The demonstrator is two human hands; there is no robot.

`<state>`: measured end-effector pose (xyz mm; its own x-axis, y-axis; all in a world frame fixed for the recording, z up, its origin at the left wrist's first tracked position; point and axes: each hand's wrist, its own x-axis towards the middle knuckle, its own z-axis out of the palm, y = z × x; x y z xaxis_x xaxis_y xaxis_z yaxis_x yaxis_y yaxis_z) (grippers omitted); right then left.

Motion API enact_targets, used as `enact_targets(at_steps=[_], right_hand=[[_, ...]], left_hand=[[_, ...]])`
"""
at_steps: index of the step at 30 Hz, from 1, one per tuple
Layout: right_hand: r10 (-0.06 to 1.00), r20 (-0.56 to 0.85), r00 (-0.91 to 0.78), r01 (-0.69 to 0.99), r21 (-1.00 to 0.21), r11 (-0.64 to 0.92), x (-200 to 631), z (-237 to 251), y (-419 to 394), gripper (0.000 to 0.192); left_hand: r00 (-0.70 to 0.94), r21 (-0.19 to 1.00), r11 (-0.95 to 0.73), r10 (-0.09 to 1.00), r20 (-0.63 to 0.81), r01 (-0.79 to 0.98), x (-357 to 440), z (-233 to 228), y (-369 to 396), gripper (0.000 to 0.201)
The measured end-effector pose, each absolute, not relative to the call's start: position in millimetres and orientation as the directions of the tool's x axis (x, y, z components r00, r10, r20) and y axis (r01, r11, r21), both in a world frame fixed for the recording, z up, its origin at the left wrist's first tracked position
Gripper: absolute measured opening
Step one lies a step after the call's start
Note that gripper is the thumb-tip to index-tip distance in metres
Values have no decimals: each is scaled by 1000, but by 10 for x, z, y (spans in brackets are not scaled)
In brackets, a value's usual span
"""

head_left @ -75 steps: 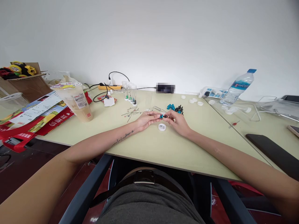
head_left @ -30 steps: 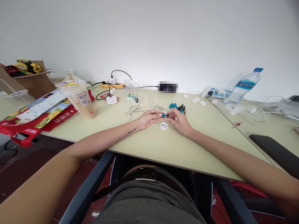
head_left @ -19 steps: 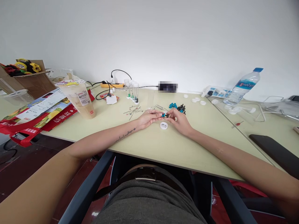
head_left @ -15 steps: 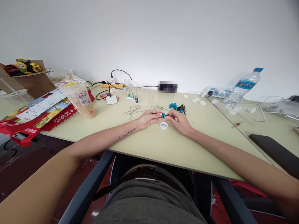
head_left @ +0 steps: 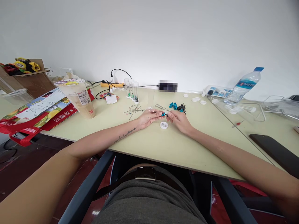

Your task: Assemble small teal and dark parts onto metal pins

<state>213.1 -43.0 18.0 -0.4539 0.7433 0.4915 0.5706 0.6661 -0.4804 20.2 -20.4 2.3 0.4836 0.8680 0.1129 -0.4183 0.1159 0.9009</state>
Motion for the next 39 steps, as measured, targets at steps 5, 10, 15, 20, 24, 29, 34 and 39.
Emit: enact_targets(at_steps=[5, 10, 15, 20, 24, 29, 34, 39], right_hand=[[716, 561, -415, 557, -466, 688, 2115, 158, -423, 24], [713, 585, -388, 563, -462, 685, 2115, 155, -429, 26], [707, 552, -441, 574, -432, 696, 2118, 166, -424, 29], [685, 607, -402, 546, -441, 712, 2108, 153, -432, 28], [692, 587, -421, 557, -434, 708, 2115, 165, -422, 23], [692, 574, -439, 559, -429, 710, 2119, 155, -414, 20], [704, 583, -406, 563, -447, 695, 2115, 157, -431, 25], [714, 539, -447, 582, -431, 690, 2121, 165, -412, 32]], left_hand=[[455, 895, 101, 882, 121, -435, 203, 18, -188, 18], [468, 893, 89, 872, 144, -441, 202, 14, -188, 21], [470, 895, 82, 870, 151, -439, 201, 19, -196, 20], [452, 894, 83, 881, 140, -440, 204, 26, -204, 19], [468, 896, 77, 870, 153, -437, 206, 22, -208, 20], [462, 894, 75, 873, 156, -442, 202, 16, -195, 19], [462, 898, 76, 874, 149, -433, 209, 31, -209, 20], [462, 899, 76, 874, 148, -432, 210, 26, -210, 20]])
